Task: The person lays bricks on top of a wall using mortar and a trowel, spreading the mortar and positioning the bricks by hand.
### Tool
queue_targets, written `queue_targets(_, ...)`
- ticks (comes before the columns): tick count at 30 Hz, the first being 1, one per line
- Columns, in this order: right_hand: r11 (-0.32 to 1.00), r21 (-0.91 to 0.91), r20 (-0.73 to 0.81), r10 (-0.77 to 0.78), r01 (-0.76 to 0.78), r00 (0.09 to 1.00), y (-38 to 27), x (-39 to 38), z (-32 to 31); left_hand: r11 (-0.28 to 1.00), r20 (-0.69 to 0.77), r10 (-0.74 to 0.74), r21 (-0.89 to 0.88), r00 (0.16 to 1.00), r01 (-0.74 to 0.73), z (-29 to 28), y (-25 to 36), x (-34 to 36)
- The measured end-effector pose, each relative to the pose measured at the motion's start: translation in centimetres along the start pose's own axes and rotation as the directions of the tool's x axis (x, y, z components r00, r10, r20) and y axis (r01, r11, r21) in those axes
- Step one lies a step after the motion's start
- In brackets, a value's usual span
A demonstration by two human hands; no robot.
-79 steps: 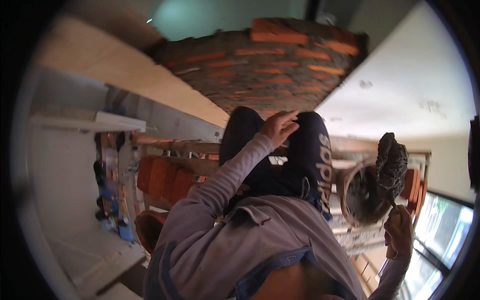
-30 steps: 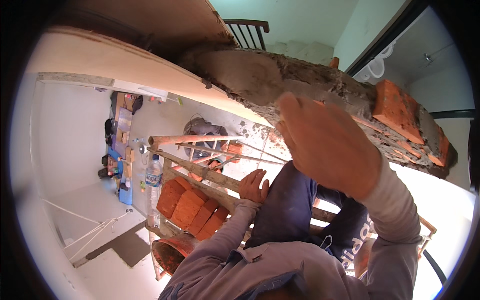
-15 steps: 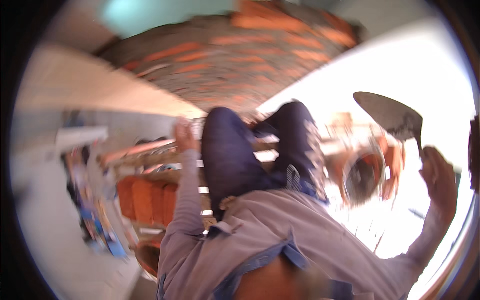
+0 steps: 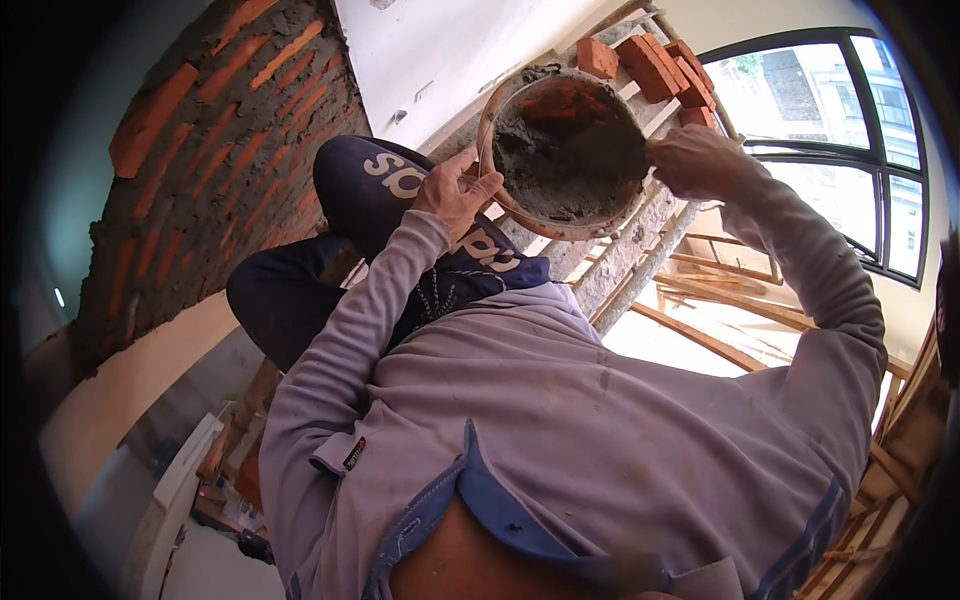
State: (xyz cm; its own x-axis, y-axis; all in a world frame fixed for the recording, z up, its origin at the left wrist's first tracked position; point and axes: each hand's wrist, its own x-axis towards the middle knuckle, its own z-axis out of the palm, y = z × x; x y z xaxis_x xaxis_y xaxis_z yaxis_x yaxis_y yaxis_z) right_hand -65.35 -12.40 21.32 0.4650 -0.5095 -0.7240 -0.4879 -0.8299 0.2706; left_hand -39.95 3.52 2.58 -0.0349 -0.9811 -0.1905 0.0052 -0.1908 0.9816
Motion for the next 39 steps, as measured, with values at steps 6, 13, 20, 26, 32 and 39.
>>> queue_targets(6, 0.927, 0.259, -0.137, -0.243, 0.272, 0.960, -2.0, 1.7, 2.6, 1.000, -0.098, -0.016, -0.015, 0.995, 0.015, 1.2, 2.8, -0.6)
queue_targets(13, 0.851, 0.484, -0.164, -0.139, 0.203, 0.976, -2.2, 0.1, 3.9, 0.978, -0.230, 0.195, 0.119, 0.954, -0.171, 3.5, 3.3, -1.6)
queue_targets(20, 0.304, 0.945, -0.071, -0.155, 0.116, 0.985, -1.5, -2.3, 6.7, 0.995, -0.148, -0.058, 0.068, 0.987, 0.069, 1.2, 2.5, -1.3)
queue_targets(26, 0.250, 0.960, -0.120, -0.047, 0.128, 0.992, 0.2, -4.2, 6.0, 0.974, -0.063, -0.123, 0.182, 0.990, 0.133, -3.1, 4.3, -2.7)
queue_targets(32, 0.359, 0.880, -0.290, -0.109, 0.310, 0.951, -2.1, -2.8, -3.7, 0.924, -0.802, 0.141, 0.318, 0.580, 0.215, -15.5, -4.8, -15.2)
queue_targets(39, 0.427, 0.703, -0.412, -0.407, 0.568, 0.815, -16.5, 5.4, -22.1, 0.699, -0.942, 0.308, 0.318, 0.131, 0.641, -21.9, -16.6, -29.3)
